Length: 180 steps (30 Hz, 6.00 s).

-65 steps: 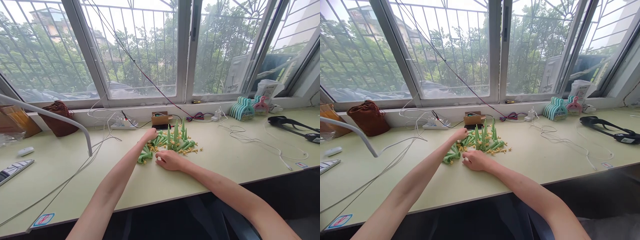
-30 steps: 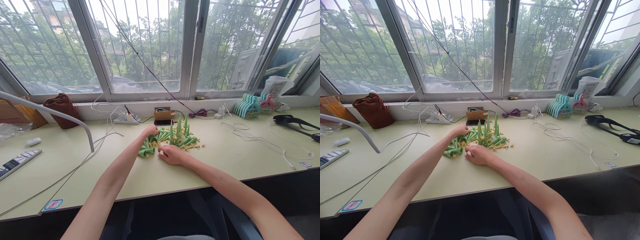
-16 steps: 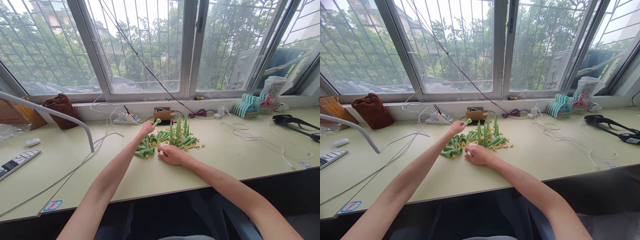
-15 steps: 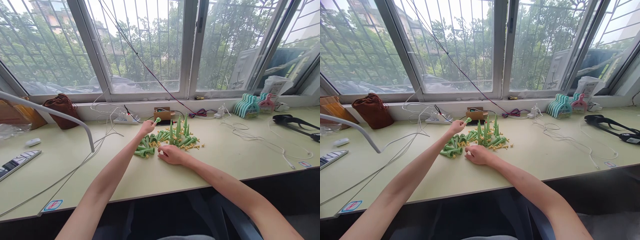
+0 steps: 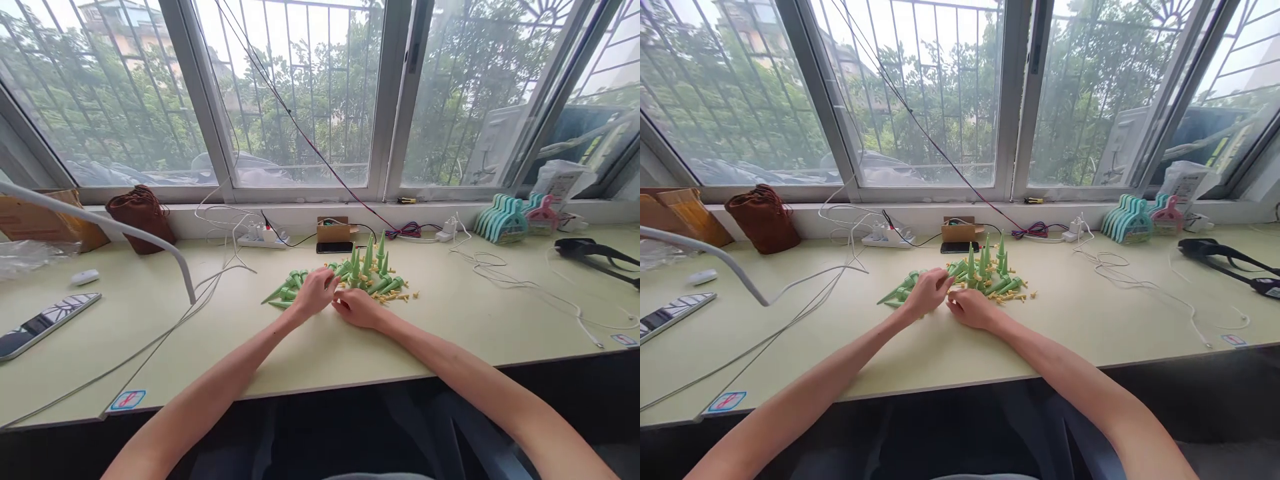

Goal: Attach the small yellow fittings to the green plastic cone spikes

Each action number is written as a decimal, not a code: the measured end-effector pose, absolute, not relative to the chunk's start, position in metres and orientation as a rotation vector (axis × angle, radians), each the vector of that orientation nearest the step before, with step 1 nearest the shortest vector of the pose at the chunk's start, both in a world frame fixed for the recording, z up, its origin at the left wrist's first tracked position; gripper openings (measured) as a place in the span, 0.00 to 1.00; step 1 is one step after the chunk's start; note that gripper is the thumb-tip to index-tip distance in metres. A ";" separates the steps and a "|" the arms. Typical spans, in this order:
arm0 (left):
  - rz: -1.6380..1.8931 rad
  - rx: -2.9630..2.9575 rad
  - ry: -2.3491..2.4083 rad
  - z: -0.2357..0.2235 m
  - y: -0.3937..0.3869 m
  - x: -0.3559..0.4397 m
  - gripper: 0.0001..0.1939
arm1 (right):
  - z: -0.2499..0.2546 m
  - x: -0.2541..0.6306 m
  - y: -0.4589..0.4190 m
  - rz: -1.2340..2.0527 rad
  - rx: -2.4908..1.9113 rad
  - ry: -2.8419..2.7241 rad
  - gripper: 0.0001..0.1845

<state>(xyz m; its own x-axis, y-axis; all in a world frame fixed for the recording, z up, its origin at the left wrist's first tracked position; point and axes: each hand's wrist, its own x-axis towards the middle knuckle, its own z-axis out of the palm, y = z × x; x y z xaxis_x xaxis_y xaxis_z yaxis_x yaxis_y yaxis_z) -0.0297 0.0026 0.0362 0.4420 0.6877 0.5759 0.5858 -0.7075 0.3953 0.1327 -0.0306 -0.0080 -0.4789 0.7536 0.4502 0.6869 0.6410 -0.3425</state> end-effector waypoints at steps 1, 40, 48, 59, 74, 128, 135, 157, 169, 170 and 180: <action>1.127 2.553 1.136 0.030 0.001 -0.028 0.16 | -0.010 0.134 -0.030 0.145 -1.105 -2.275 0.09; 1.297 2.238 1.088 0.021 -0.014 -0.035 0.11 | -0.003 0.143 -0.031 0.219 -1.078 -1.868 0.18; 1.152 2.431 0.979 0.016 -0.023 -0.029 0.12 | 0.003 0.146 -0.032 0.251 -1.089 -1.805 0.24; 1.391 2.388 0.771 0.021 -0.031 -0.030 0.12 | 0.007 0.147 -0.031 0.296 -1.105 -1.771 0.21; 1.303 2.413 0.784 0.020 -0.018 -0.031 0.10 | -0.001 0.149 -0.029 0.537 -1.062 -1.925 0.34; 1.538 2.257 0.877 0.021 -0.019 -0.028 0.03 | 0.004 0.131 -0.039 -0.045 -1.195 -2.497 0.12; 1.534 2.277 0.843 0.022 -0.021 -0.028 0.03 | -0.002 0.133 -0.036 -0.111 -1.207 -2.550 0.13; 1.502 2.281 0.880 0.023 -0.022 -0.028 0.04 | -0.001 0.138 -0.034 -0.081 -1.075 -2.487 0.15; 1.532 2.187 0.863 0.025 -0.023 -0.027 0.06 | 0.000 0.139 -0.035 0.004 -1.077 -2.422 0.11; 1.544 2.163 0.860 0.025 -0.022 -0.027 0.07 | 0.000 0.139 -0.035 0.012 -1.074 -2.397 0.11; 1.651 2.010 0.917 0.028 -0.018 -0.029 0.09 | 0.003 0.144 -0.031 0.089 -0.958 -2.135 0.12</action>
